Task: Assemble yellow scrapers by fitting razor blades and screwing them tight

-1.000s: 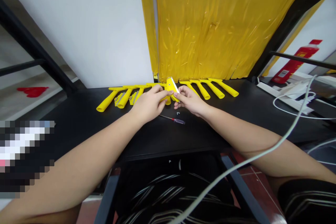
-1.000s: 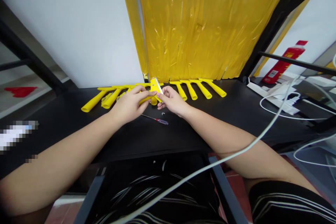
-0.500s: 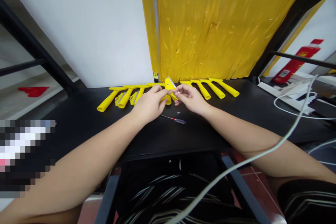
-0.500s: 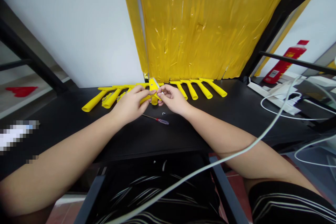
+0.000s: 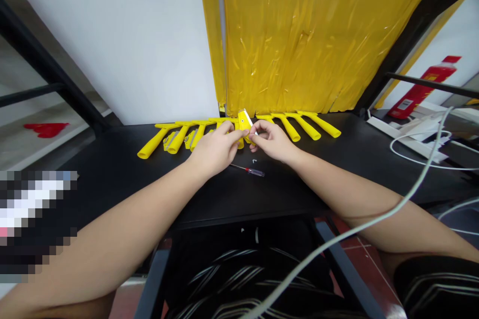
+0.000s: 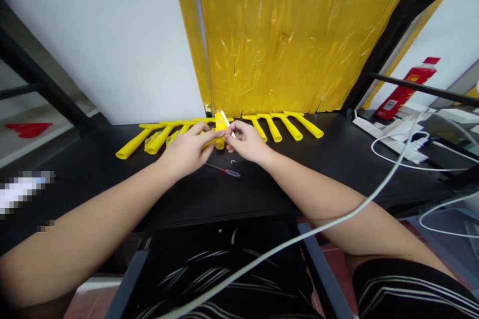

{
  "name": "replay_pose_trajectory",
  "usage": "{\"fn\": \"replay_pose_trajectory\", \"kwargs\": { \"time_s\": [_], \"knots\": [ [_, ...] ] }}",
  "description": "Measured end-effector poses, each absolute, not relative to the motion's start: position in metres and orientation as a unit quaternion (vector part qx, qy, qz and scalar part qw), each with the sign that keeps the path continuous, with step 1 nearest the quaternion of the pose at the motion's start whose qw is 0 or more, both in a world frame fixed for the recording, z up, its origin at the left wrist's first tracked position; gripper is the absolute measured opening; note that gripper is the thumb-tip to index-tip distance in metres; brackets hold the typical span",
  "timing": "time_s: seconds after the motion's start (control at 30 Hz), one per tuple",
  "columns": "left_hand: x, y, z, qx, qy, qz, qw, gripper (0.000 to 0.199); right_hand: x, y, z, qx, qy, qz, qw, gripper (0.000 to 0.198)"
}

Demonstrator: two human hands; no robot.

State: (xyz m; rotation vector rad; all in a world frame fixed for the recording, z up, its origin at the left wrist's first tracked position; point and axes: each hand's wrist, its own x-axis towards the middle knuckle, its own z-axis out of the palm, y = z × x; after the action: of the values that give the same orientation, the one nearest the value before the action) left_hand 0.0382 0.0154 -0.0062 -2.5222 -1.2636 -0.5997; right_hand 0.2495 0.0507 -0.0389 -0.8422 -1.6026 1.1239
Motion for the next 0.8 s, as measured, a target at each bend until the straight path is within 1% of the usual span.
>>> {"fn": "replay_pose_trajectory", "kwargs": {
  "time_s": [0.13, 0.4, 0.5, 0.6, 0.67, 0.8],
  "knots": [
    [0.038, 0.016, -0.006, -0.871, -0.426, -0.205, 0.137, 0.043, 0.252, 0.054, -0.039, -0.344, -0.604, 0.532, 0.485, 0.048],
    [0.031, 0.021, -0.007, -0.893, -0.368, -0.236, 0.110, 0.039, 0.262, 0.058, -0.037, -0.311, -0.592, 0.594, 0.447, 0.053],
    [0.029, 0.021, -0.006, -0.903, -0.344, -0.238, 0.099, 0.040, 0.264, 0.057, -0.033, -0.323, -0.590, 0.604, 0.427, 0.043],
    [0.028, 0.021, -0.005, -0.913, -0.327, -0.228, 0.090, 0.040, 0.265, 0.056, -0.029, -0.341, -0.586, 0.591, 0.436, 0.030],
    [0.028, 0.020, -0.004, -0.919, -0.318, -0.218, 0.085, 0.039, 0.265, 0.055, -0.027, -0.348, -0.587, 0.582, 0.441, 0.027],
    [0.026, 0.021, -0.004, -0.927, -0.307, -0.201, 0.080, 0.039, 0.267, 0.056, -0.027, -0.350, -0.592, 0.581, 0.435, 0.028]
  ]
}}
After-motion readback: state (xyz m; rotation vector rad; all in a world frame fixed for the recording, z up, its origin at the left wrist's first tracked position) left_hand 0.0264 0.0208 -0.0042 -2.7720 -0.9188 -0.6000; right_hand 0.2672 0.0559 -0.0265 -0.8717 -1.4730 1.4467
